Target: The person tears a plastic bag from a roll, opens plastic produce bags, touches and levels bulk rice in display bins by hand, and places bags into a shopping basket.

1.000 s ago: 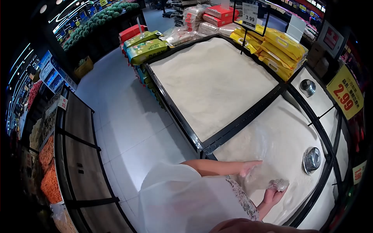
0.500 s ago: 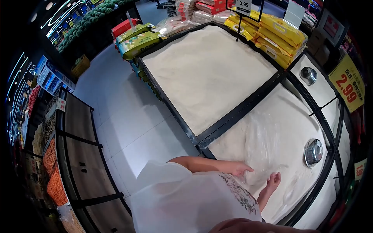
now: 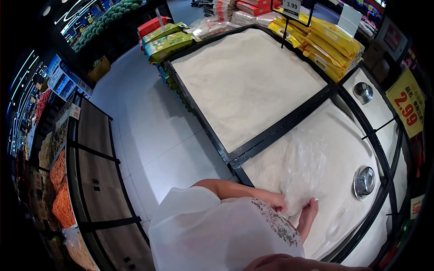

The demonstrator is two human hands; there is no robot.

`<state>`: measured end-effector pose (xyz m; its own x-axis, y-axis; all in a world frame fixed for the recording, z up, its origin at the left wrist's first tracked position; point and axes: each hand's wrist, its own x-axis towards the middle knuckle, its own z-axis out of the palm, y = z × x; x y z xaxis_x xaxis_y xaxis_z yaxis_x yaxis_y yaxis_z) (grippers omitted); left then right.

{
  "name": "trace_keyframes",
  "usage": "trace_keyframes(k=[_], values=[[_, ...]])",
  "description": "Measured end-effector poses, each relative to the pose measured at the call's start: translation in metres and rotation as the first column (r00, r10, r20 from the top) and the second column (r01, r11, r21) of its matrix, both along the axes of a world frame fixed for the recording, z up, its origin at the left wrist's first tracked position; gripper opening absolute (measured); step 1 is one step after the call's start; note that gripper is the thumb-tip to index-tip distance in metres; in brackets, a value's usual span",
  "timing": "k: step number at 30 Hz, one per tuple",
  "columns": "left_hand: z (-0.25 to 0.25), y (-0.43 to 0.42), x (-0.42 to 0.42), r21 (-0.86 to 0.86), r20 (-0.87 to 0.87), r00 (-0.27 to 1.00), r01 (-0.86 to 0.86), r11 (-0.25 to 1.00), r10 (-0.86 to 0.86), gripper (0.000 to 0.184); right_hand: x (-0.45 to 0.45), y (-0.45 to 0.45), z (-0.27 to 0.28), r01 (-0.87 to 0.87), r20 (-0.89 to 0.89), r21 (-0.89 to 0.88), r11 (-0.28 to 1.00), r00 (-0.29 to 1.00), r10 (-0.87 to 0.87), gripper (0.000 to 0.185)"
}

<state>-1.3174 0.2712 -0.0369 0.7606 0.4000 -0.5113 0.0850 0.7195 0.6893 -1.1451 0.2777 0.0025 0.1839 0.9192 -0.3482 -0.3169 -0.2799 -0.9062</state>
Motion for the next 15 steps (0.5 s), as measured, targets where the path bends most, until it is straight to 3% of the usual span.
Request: trace_keyframes(k=[2, 5, 7, 8, 10, 15], values=[[-0.001, 0.002, -0.001, -0.052, 0.105, 0.992, -0.061, 0.997, 0.067, 0.015, 0.003, 0.004, 0.0, 0.05, -0.09, 0.016, 0.999, 0.995, -0.048, 0.017], [0.008, 0.007, -0.002, -0.107, 0.26, 0.952, -0.135, 0.985, 0.159, 0.022, 0.012, 0.008, -0.01, -0.039, -0.22, 0.023, 0.999, 0.974, 0.043, 0.018], [0.023, 0.01, -0.001, -0.104, 0.316, 0.931, -0.157, 0.982, 0.182, 0.025, -0.003, 0.006, 0.001, 0.14, -0.123, -0.022, 0.99, 0.982, -0.142, 0.022], [0.03, 0.012, 0.0, -0.104, 0.305, 0.93, -0.179, 0.978, 0.203, 0.026, 0.002, 0.003, -0.001, 0.138, -0.122, -0.021, 0.99, 0.983, -0.139, 0.022], [0.041, 0.015, 0.001, -0.104, 0.295, 0.928, -0.204, 0.973, 0.226, 0.027, 0.013, -0.004, -0.004, -0.041, 0.287, -0.203, 0.978, 0.953, 0.1, 0.026], [0.056, 0.015, 0.006, -0.002, 0.4, 0.903, -0.168, 0.986, 0.155, 0.03, -0.002, -0.014, 0.009, -0.142, 0.234, -0.349, 0.926, 0.944, 0.232, 0.028]])
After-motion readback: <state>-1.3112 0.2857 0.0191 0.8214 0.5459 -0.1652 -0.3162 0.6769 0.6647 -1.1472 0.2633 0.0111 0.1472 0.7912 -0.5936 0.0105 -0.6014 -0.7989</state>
